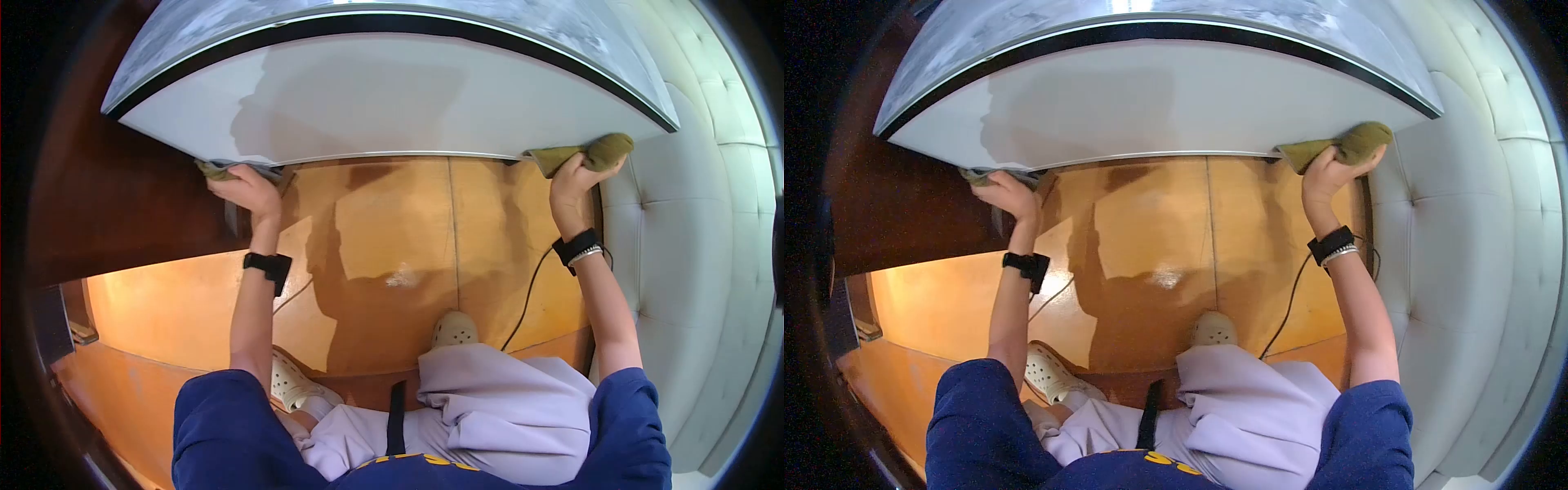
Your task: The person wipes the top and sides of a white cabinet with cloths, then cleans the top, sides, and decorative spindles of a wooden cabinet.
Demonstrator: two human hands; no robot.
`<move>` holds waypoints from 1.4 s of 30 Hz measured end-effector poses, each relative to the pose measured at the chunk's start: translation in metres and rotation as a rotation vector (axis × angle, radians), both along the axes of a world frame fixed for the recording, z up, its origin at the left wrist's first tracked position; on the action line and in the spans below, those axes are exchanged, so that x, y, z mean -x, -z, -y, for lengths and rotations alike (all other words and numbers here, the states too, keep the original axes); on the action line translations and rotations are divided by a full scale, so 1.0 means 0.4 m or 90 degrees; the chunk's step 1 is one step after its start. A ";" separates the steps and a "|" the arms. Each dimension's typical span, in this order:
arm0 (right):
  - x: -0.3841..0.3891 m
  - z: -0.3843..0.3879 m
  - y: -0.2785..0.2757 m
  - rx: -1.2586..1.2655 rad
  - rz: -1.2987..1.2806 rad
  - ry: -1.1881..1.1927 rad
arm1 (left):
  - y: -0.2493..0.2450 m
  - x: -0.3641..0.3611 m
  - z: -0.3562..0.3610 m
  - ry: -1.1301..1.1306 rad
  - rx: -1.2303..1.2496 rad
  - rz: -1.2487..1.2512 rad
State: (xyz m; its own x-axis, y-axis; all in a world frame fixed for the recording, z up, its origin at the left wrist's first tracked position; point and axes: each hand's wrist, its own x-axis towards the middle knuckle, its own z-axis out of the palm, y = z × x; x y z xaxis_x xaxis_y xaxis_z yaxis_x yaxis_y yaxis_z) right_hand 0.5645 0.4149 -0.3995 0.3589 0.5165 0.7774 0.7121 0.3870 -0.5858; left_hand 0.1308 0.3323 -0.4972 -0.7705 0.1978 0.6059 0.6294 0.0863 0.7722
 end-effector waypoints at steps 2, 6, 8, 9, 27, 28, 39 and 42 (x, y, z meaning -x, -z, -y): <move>-0.053 -0.036 0.077 0.084 -0.092 -0.011 | 0.007 -0.017 0.004 -0.014 0.003 -0.035; 0.023 -0.025 0.053 0.175 -0.204 0.074 | 0.064 -0.051 -0.003 0.012 0.009 0.067; 0.024 -0.020 0.060 0.156 -0.223 0.091 | 0.114 -0.078 -0.016 -0.001 -0.013 0.094; 0.010 -0.023 0.082 0.176 -0.212 0.096 | 0.080 -0.101 -0.002 0.041 -0.010 0.192; 0.258 0.077 0.217 0.728 -0.669 -0.239 | -0.038 -0.304 0.040 0.513 0.129 0.763; 0.281 0.080 0.201 0.827 -0.655 -0.320 | -0.019 -0.328 0.030 0.612 0.153 0.781; 0.310 0.127 0.127 0.995 -0.648 -0.455 | -0.360 -0.197 0.108 0.677 0.256 0.382; 0.281 0.117 0.151 1.037 -0.617 -0.472 | -0.438 -0.180 0.115 0.597 0.031 0.194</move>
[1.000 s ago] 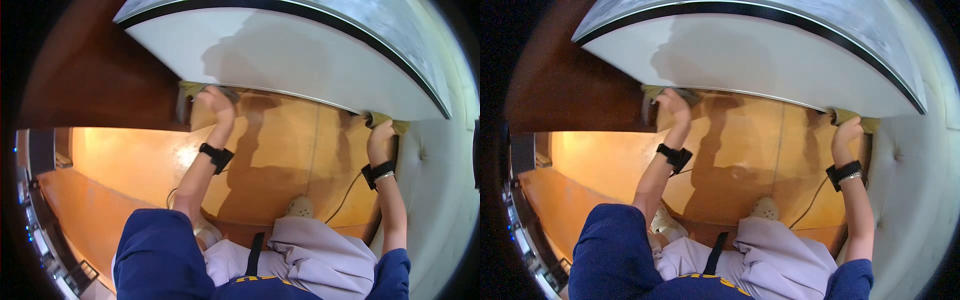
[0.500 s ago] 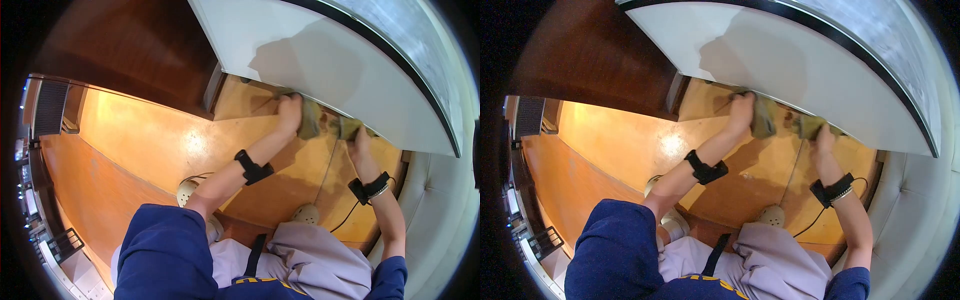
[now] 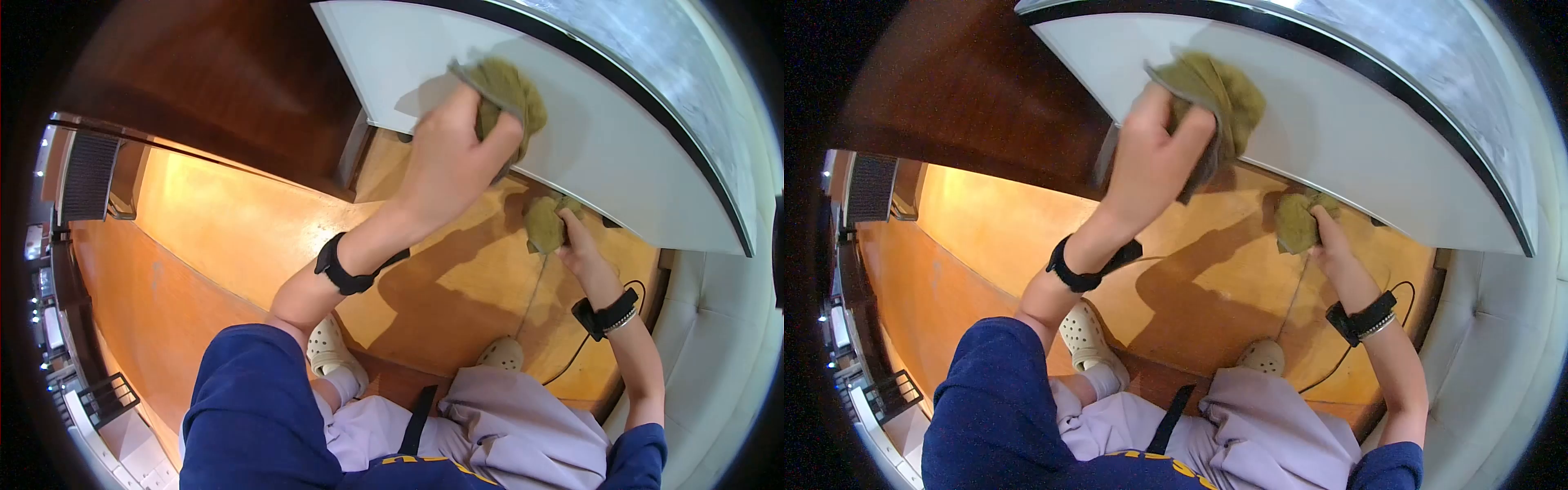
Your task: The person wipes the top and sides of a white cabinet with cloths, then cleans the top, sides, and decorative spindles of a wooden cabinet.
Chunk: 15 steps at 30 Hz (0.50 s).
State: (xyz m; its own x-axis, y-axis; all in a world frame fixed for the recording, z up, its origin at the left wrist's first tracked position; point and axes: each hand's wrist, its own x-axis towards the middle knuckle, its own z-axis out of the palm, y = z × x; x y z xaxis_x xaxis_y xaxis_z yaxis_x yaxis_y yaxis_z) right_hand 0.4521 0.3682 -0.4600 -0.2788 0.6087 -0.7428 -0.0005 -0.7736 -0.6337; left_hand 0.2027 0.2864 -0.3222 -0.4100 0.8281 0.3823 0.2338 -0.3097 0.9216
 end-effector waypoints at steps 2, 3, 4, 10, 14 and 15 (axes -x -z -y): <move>0.002 0.000 0.017 0.000 0.136 -0.015 | 0.004 0.026 -0.039 -0.055 -0.104 -0.030; -0.005 0.000 0.033 0.003 0.134 -0.019 | 0.007 0.038 -0.054 -0.104 -0.213 -0.058; -0.008 -0.001 0.044 -0.025 0.137 -0.071 | 0.001 0.051 -0.050 -0.090 -0.201 -0.118; 0.026 0.011 0.082 -0.130 0.160 -0.152 | 0.063 0.111 -0.041 -0.240 -0.123 -0.251; 0.065 0.036 0.068 -0.165 0.170 -0.258 | 0.112 0.131 -0.012 -0.344 0.071 -0.240; 0.072 0.040 0.059 -0.165 0.169 -0.258 | 0.126 0.138 -0.008 -0.387 0.119 -0.228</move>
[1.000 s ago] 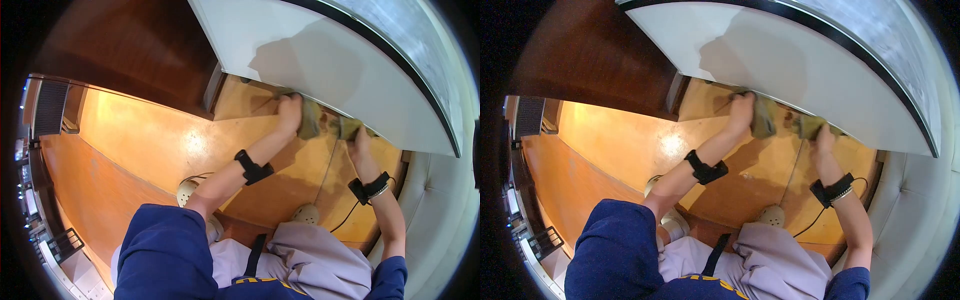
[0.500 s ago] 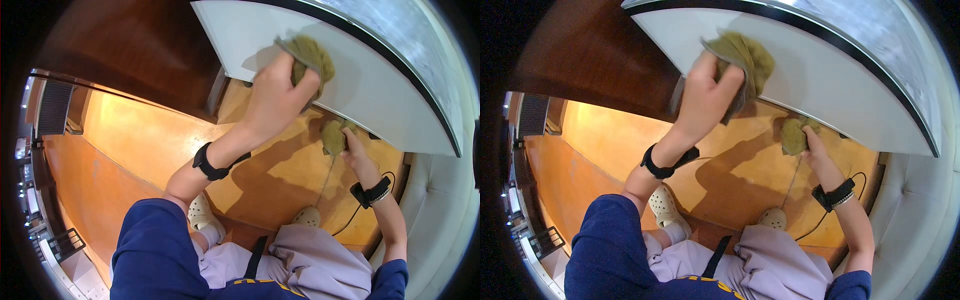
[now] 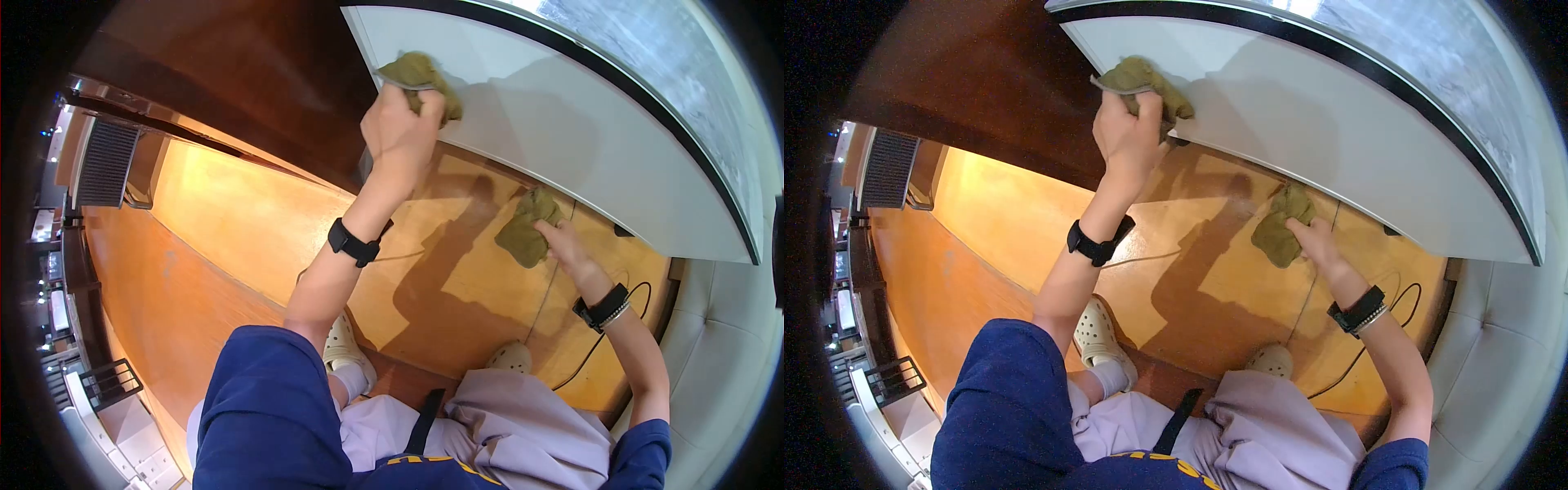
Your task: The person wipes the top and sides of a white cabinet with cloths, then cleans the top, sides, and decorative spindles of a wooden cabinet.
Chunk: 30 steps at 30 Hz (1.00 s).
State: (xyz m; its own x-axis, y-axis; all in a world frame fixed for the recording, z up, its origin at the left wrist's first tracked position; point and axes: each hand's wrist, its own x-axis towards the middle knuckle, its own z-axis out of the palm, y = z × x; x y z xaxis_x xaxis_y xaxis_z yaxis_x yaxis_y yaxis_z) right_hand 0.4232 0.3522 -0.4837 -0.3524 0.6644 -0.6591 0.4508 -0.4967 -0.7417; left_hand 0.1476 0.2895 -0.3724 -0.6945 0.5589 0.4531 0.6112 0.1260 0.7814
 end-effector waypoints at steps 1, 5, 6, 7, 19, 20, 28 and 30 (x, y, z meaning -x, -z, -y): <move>0.000 0.002 -0.002 0.006 0.037 -0.042 | 0.013 0.002 0.004 -0.013 -0.024 -0.015; -0.007 0.018 0.027 -0.033 -0.006 -0.079 | 0.035 0.029 0.006 -0.034 -0.077 0.043; -0.011 0.026 0.047 -0.034 -0.006 -0.079 | 0.034 0.033 0.005 -0.034 -0.078 0.044; -0.013 0.037 0.058 -0.108 -0.041 -0.059 | 0.024 0.035 0.005 -0.019 -0.169 0.023; 0.042 -0.013 -0.395 -1.367 0.020 -0.028 | -0.018 -0.046 -0.065 -0.001 -0.246 -0.417; 0.051 -0.034 -0.420 -1.368 0.027 -0.027 | 0.021 -0.059 -0.064 0.005 -0.178 -0.441; 0.077 -0.086 -0.256 -1.409 0.156 -0.360 | 0.309 -0.101 0.001 0.265 0.025 -0.529; 0.040 -0.085 -0.162 -1.343 0.178 -0.435 | 0.347 -0.109 0.011 0.320 0.102 -0.499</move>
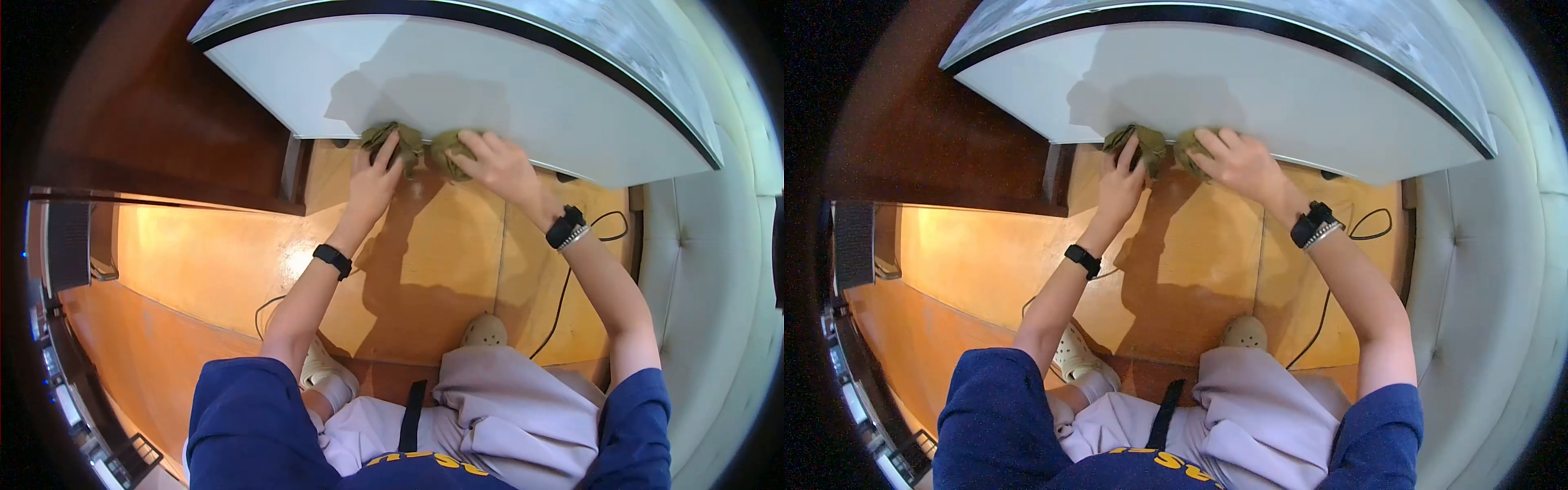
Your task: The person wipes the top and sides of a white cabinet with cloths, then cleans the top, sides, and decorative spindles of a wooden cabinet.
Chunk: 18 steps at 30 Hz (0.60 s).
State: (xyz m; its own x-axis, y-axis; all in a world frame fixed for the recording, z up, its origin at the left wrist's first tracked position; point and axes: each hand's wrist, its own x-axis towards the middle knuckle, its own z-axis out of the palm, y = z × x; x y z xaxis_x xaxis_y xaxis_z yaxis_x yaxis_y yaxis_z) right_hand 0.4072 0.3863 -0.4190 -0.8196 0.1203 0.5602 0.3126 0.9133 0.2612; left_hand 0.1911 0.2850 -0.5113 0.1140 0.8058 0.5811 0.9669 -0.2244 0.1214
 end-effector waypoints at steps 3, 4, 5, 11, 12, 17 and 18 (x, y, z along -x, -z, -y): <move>-0.081 -0.007 0.056 -0.010 0.161 0.008 | 0.012 -0.010 0.003 -0.024 0.058 0.065; -0.103 -0.008 0.042 0.012 0.148 0.015 | 0.003 -0.008 0.002 -0.028 0.042 0.073; -0.132 -0.010 0.023 0.034 0.139 0.022 | -0.019 -0.012 0.001 -0.034 0.027 0.085; -0.316 -0.066 -0.147 -0.058 -0.102 0.189 | -0.206 -0.004 -0.031 -0.129 -0.190 0.105; -0.347 -0.080 -0.165 -0.070 -0.194 0.225 | -0.235 -0.009 -0.040 -0.146 -0.219 0.121; -0.359 -0.088 -0.203 -0.214 -0.219 0.227 | -0.281 -0.052 -0.072 -0.141 -0.233 0.142; -0.360 -0.091 -0.154 -0.187 -0.234 0.239 | -0.270 -0.064 -0.076 -0.136 -0.231 0.141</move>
